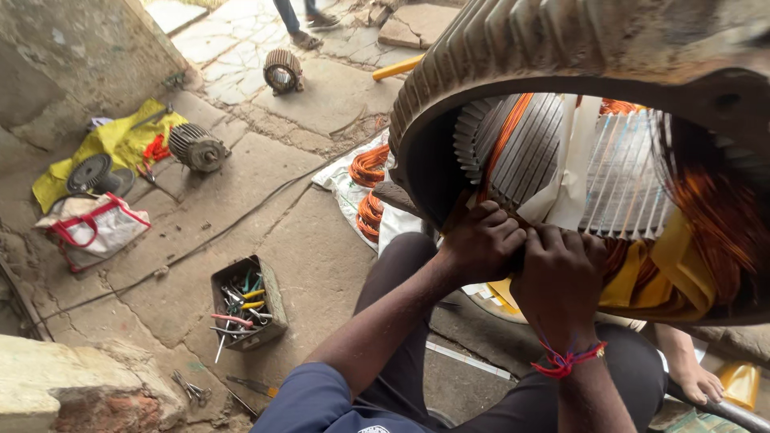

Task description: The person sits on the floor and works on a large motor stator, inserting yellow insulating paper into the slots between copper windings. They use a wooden stick and a metal tool to press the paper into place.

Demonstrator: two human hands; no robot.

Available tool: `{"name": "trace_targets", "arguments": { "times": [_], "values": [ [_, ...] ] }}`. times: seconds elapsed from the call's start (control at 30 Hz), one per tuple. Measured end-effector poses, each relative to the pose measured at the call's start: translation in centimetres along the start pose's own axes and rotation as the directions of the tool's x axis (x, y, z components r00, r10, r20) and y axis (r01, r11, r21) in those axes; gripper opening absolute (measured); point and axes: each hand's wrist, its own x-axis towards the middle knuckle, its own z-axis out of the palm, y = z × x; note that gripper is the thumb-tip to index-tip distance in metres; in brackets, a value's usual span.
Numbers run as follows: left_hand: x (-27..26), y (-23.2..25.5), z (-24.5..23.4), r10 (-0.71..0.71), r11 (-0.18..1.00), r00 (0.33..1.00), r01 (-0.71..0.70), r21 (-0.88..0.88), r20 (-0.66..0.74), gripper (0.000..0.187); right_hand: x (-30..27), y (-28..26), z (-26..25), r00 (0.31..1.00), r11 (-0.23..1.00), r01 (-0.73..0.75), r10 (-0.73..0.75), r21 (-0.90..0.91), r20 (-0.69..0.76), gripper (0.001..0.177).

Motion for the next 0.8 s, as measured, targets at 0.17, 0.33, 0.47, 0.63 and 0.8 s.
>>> {"name": "trace_targets", "arguments": {
  "times": [0.17,0.33,0.47,0.63,0.8],
  "values": [
    [0.0,-0.6,0.5,0.010,1.000,1.000,-0.010,0.000,-0.028,0.017,0.4,0.1,0.4,0.999,1.000,-0.015,0.015,0.003,0.031,0.033],
    [-0.2,-0.8,0.3,-0.004,1.000,0.999,0.003,0.011,0.036,0.011,0.3,-0.3,0.6,0.997,0.999,-0.029,0.028,0.015,0.072,0.037],
    [0.2,-1.0,0.1,0.004,1.000,0.999,-0.004,0.007,0.043,0.013,0.4,-0.4,0.7,0.997,0.999,-0.045,0.044,0.011,0.058,0.033],
    [-0.2,-1.2,0.4,0.000,1.000,1.000,-0.001,0.019,0.030,0.016,0.2,-0.8,1.2,0.995,0.998,-0.067,0.067,0.004,0.073,0.036],
    [-0.4,-1.4,0.6,0.013,1.000,1.000,-0.013,0.005,0.017,0.017,0.1,-1.0,1.0,0.994,0.998,-0.054,0.053,0.013,0.098,0.042]
  ]
}}
